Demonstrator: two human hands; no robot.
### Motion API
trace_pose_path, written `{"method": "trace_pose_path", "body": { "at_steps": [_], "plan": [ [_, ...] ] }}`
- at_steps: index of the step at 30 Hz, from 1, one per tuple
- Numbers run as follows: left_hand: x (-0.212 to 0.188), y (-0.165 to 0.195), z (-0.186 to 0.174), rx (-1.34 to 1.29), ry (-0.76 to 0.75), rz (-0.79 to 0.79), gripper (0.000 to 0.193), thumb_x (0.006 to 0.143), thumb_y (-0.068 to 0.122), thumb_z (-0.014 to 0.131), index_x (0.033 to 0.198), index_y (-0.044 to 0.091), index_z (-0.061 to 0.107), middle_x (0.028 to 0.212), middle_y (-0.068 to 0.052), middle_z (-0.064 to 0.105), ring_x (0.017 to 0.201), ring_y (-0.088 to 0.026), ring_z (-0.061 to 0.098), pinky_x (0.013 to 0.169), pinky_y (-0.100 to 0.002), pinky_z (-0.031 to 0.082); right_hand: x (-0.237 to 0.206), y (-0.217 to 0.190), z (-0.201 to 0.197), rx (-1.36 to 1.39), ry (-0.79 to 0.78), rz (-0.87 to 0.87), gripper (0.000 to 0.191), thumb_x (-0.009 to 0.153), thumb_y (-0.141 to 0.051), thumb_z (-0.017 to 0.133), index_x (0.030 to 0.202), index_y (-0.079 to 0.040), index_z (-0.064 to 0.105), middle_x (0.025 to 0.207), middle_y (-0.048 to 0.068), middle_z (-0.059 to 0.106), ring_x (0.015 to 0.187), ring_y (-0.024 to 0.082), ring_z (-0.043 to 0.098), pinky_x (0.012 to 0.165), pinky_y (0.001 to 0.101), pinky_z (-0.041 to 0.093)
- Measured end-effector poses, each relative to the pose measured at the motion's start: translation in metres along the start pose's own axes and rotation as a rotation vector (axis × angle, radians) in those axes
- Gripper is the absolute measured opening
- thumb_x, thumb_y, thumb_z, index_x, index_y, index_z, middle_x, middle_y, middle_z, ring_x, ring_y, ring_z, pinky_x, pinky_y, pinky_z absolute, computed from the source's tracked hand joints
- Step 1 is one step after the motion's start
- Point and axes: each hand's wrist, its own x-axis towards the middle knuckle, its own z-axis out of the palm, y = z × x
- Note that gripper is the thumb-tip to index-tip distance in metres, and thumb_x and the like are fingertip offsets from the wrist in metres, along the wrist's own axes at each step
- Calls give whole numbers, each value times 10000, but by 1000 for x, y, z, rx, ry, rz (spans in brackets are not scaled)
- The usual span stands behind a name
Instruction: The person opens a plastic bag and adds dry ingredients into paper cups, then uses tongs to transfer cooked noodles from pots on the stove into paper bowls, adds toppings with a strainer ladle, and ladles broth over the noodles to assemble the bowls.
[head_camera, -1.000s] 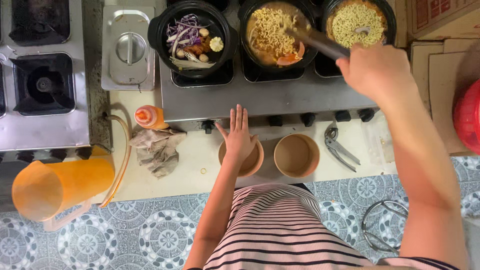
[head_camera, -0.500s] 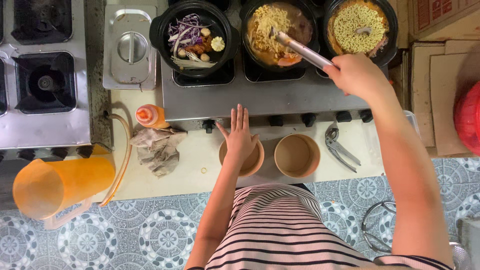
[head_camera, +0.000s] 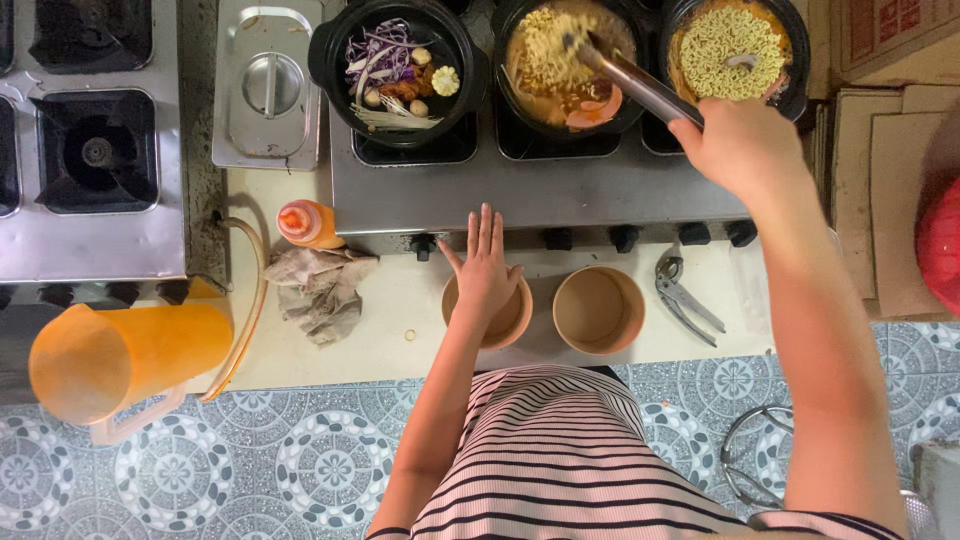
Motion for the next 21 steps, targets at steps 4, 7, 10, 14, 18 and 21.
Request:
{"method": "trace_pose_path", "body": {
  "at_steps": [4, 7, 10, 14, 18, 21],
  "plan": [
    [1, 1, 0, 13, -11, -7, 1066, 799, 436, 790, 1616, 97, 196, 1712, -55, 105, 1579, -270, 106, 1121, -836, 29, -11, 4, -17, -184, 6, 17, 423, 1059, -473, 612, 1022, -75, 748, 879, 212, 741, 817, 431, 724, 720, 548, 560],
    [0, 1, 2, 12, 5, 1, 1064, 803, 428, 792, 1616, 86, 198, 1714, -59, 106, 1583, -274, 109, 1119, -835, 29, -7, -5, -18, -213, 37, 18, 436, 1068, -472, 605, 1046, -56, 730, 869, 212, 737, 821, 425, 720, 686, 544, 559],
    [0, 1, 2, 15, 8, -4, 1061, 801, 422, 795, 1616, 93, 201, 1715, -55, 109, 1583, -270, 114, 1121, -838, 25, 12, -22, -1, -183, -48, 13, 455, 1076, -461, 569, 1095, -23, 689, 831, 219, 737, 799, 414, 730, 687, 540, 557],
    [-1, 0, 1, -14, 9, 4, 1067, 797, 413, 798, 1616, 83, 198, 1712, -66, 107, 1581, -279, 110, 1115, -841, 24, 27, -42, 41, -208, 56, -97, 393, 1050, -407, 593, 1078, -23, 668, 833, 187, 739, 785, 394, 731, 652, 518, 548],
    [-1, 1, -1, -8, -3, 2, 1063, 804, 415, 791, 1618, 82, 193, 1715, -64, 103, 1583, -277, 105, 1116, -840, 27, 29, -52, 59, -207, 77, -146, 347, 1029, -379, 609, 1052, -36, 655, 818, 161, 739, 759, 370, 733, 627, 498, 539],
    [-1, 2, -2, 3, -31, -5, 1056, 818, 428, 777, 1618, 82, 180, 1716, -63, 89, 1585, -271, 91, 1118, -839, 23, 23, -50, 38, -250, -9, -122, 382, 1053, -404, 583, 1060, -29, 657, 804, 172, 742, 745, 378, 736, 624, 505, 544]
  ]
}}
